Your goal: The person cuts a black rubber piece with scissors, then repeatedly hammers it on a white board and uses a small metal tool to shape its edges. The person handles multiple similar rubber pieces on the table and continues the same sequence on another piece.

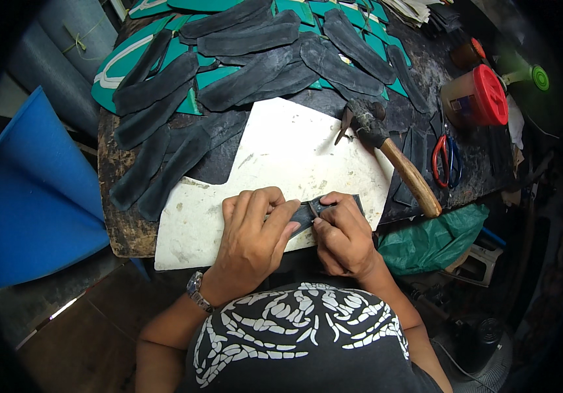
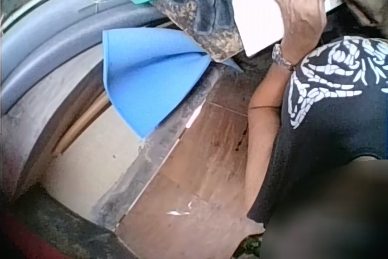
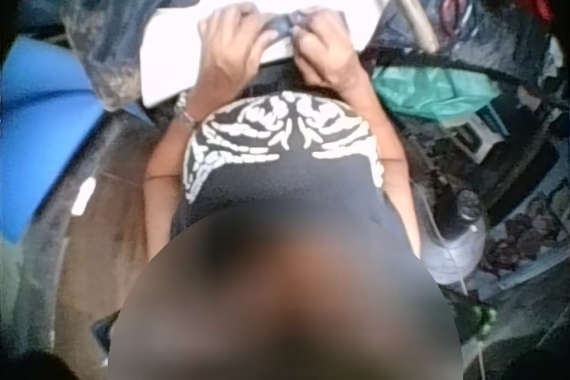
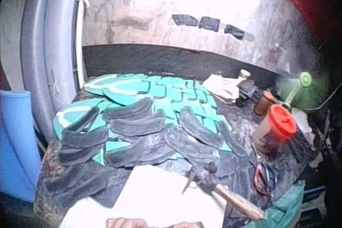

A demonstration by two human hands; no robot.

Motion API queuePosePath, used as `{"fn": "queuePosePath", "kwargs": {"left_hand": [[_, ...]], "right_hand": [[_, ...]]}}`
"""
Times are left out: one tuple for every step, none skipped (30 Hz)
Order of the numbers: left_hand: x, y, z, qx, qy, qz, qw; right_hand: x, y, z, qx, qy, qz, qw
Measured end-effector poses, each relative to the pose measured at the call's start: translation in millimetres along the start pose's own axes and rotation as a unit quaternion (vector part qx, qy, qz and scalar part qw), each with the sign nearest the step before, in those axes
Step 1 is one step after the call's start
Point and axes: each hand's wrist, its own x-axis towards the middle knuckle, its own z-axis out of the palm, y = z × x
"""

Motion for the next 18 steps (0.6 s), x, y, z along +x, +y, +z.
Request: {"fn": "queuePosePath", "kwargs": {"left_hand": [[0.0, -0.1, 0.2, 0.001, 0.000, 0.000, 1.000], [-0.1, -0.2, 0.3, 0.001, -0.001, 0.000, 1.000], [-0.2, -0.3, 0.4, 0.000, -0.002, -0.001, 1.000], [-0.4, -0.3, 0.3, 0.000, -0.002, -0.001, 1.000], [-0.5, -0.4, 0.1, -0.001, -0.004, -0.001, 1.000], [-0.8, -0.4, -0.1, -0.003, -0.006, 0.000, 1.000], [-1.0, -0.4, -0.4, -0.004, -0.007, 0.000, 1.000], [-0.8, -0.6, -0.4, -0.002, -0.007, 0.002, 1.000], [-0.8, -0.7, -0.4, 0.001, -0.008, 0.005, 1.000], [-0.7, -0.8, -0.4, 0.003, -0.008, 0.007, 1.000], [-0.7, -0.9, -0.4, 0.003, -0.008, 0.007, 1.000], [-0.8, -0.6, -0.4, 0.002, -0.008, 0.007, 1.000], [-0.8, -0.5, -0.5, 0.002, -0.009, 0.006, 1.000], [-0.7, -0.5, -0.5, 0.003, -0.008, 0.007, 1.000], [-0.6, -0.5, -0.4, 0.004, -0.008, 0.008, 1.000], [-0.4, -0.5, -0.4, 0.002, -0.007, 0.008, 1.000], [-0.3, -0.4, -0.3, 0.005, -0.007, 0.009, 1.000], [-0.2, -0.2, -0.4, 0.005, -0.008, 0.008, 1.000]], "right_hand": [[0.4, -0.1, 0.1, -0.003, -0.002, -0.002, 1.000], [0.8, -0.3, 0.2, -0.005, -0.004, -0.004, 1.000], [1.3, -0.5, 0.2, -0.008, -0.005, -0.007, 1.000], [1.8, -0.6, 0.4, -0.016, -0.006, -0.012, 1.000], [2.2, -0.7, 0.6, -0.023, -0.007, -0.016, 1.000], [2.5, -0.9, 0.6, -0.030, -0.010, -0.017, 0.999], [2.8, -1.1, 0.7, -0.033, -0.010, -0.023, 0.999], [2.8, -1.3, 0.6, -0.036, -0.012, -0.025, 0.999], [2.7, -1.4, 0.6, -0.037, -0.014, -0.025, 0.999], [2.8, -1.4, 1.0, -0.036, -0.011, -0.026, 0.999], [2.7, -1.4, 1.3, -0.033, -0.007, -0.025, 0.999], [2.7, -1.1, 1.6, -0.030, -0.002, -0.024, 0.999], [2.7, -0.8, 1.9, -0.028, 0.000, -0.026, 0.999], [2.7, -0.5, 1.9, -0.025, 0.003, -0.028, 0.999], [2.7, -0.2, 2.1, -0.022, 0.010, -0.030, 0.999], [2.7, -0.2, 2.0, -0.023, 0.004, -0.031, 0.999], [2.8, -0.2, 1.8, -0.023, 0.002, -0.031, 0.999], [2.9, -0.5, 1.7, -0.023, 0.001, -0.030, 0.999]]}}
